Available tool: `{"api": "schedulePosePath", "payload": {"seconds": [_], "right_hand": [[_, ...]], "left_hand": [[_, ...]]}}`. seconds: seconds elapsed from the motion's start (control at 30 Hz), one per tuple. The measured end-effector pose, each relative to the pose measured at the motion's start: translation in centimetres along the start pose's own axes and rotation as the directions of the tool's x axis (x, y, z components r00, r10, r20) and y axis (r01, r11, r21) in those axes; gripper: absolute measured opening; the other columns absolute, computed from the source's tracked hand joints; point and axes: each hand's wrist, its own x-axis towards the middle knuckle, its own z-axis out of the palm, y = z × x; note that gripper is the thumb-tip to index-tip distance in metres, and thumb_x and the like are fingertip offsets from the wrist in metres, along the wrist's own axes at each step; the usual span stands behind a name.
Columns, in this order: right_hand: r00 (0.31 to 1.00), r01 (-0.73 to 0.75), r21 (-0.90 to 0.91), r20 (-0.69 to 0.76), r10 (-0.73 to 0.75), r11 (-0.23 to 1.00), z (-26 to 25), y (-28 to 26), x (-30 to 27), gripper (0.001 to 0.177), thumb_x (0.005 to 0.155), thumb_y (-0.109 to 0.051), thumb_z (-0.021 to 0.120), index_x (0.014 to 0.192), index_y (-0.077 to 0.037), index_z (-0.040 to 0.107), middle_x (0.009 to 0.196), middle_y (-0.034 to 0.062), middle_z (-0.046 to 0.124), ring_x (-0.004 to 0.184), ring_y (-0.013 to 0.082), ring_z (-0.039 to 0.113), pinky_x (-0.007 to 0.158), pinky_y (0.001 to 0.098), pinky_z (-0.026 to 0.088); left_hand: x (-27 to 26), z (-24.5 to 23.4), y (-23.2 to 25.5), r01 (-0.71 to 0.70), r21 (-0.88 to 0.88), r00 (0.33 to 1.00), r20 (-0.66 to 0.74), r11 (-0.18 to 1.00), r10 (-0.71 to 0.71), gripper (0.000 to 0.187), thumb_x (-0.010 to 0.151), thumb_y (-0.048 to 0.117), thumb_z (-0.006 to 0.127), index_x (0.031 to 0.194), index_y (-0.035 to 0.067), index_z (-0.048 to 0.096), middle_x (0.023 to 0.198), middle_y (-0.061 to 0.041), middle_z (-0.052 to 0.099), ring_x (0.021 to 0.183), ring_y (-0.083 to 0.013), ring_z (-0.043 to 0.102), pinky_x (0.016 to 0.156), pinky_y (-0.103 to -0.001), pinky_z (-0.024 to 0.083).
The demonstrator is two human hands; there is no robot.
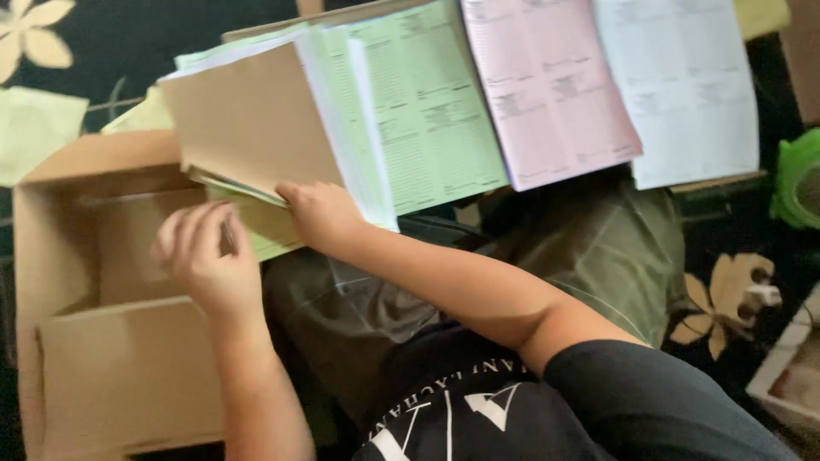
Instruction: Sorting and organizing multi-colored paper forms into a cardboard box.
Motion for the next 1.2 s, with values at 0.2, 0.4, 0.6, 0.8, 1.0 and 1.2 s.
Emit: {"api": "schedulePosePath", "payload": {"seconds": [0.2, 0.4, 0.6, 0.8, 1.0, 1.2], "right_hand": [[0.810, -0.457, 0.670, 0.042, 0.585, 0.585, -21.3, 8.4, 2.2, 0.032, 0.082, -0.039, 0.069, 0.091, -0.008, 0.068, 0.078, 0.0197, 0.073, 0.088, 0.0480, 0.073, 0.079, 0.0560, 0.055], [0.602, -0.423, 0.430, -0.524, 0.602, 0.798, -40.7, 17.7, -12.4, 0.024, 0.091, -0.035, 0.073, 0.103, -0.015, 0.067, 0.093, -0.0001, 0.072, 0.080, 0.0123, 0.068, 0.060, 0.0303, 0.053], [0.804, -0.159, -0.529, -0.559, -0.201, 0.834, -47.1, 25.2, -19.8, 0.031, 0.097, 0.009, 0.053, 0.119, 0.008, 0.076, 0.076, 0.0157, 0.047, 0.062, 0.0330, 0.039, 0.058, 0.0426, 0.026], [0.962, 0.145, -0.497, -0.133, -0.240, 0.856, -40.7, 40.7, -26.0, 0.057, 0.075, 0.020, 0.057, 0.122, -0.002, 0.080, 0.118, 0.0111, 0.080, 0.111, 0.0265, 0.077, 0.098, 0.0433, 0.065], [0.978, -0.194, -0.162, -0.112, 0.177, 0.968, -35.8, 43.8, -30.1, 0.059, 0.077, 0.005, 0.060, 0.128, -0.023, 0.071, 0.123, -0.0038, 0.076, 0.111, 0.0305, 0.070, 0.089, 0.0445, 0.056], [0.969, -0.228, -0.067, -0.115, 0.219, 0.971, -35.4, 43.5, -30.5, 0.054, 0.078, 0.003, 0.069, 0.127, -0.019, 0.071, 0.126, -0.0018, 0.075, 0.113, 0.0323, 0.068, 0.090, 0.0487, 0.056]], "left_hand": [[4.0, 5.4, 19.8, 0.142, -0.540, 0.898, -0.283, 0.830, -0.337, 0.017, 0.094, 0.006, 0.070, 0.110, 0.000, 0.065, 0.100, -0.012, 0.062, 0.096, -0.0336, 0.063, 0.094, -0.044, 0.049], [6.7, 13.7, 36.4, -0.314, -0.749, 0.875, 0.011, 0.584, 0.484, 0.014, 0.097, 0.006, 0.062, 0.111, 0.006, 0.060, 0.114, -0.009, 0.061, 0.105, -0.0334, 0.060, 0.093, -0.046, 0.048], [9.9, 25.8, 50.2, -0.594, -0.328, 0.782, -0.020, 0.734, 0.623, 0.064, 0.071, 0.053, 0.089, 0.110, 0.009, 0.064, 0.118, -0.014, 0.063, 0.107, -0.0312, 0.060, 0.088, -0.042, 0.047], [10.1, 26.5, 51.3, -0.438, -0.307, 0.638, 0.556, 0.845, 0.533, 0.055, 0.080, 0.052, 0.080, 0.117, 0.013, 0.073, 0.128, -0.008, 0.063, 0.120, -0.0348, 0.054, 0.107, -0.053, 0.042], [9.9, 23.9, 49.3, -0.389, -0.488, 0.777, 0.282, 0.781, 0.562, 0.051, 0.056, 0.034, 0.094, 0.091, 0.004, 0.073, 0.090, -0.018, 0.067, 0.086, -0.0385, 0.062, 0.084, -0.054, 0.036], [9.1, 25.2, 49.6, -0.456, -0.448, 0.821, 0.122, 0.769, 0.558, 0.029, 0.058, 0.020, 0.091, 0.079, 0.009, 0.075, 0.069, -0.013, 0.065, 0.076, -0.0354, 0.064, 0.086, -0.053, 0.038]]}}
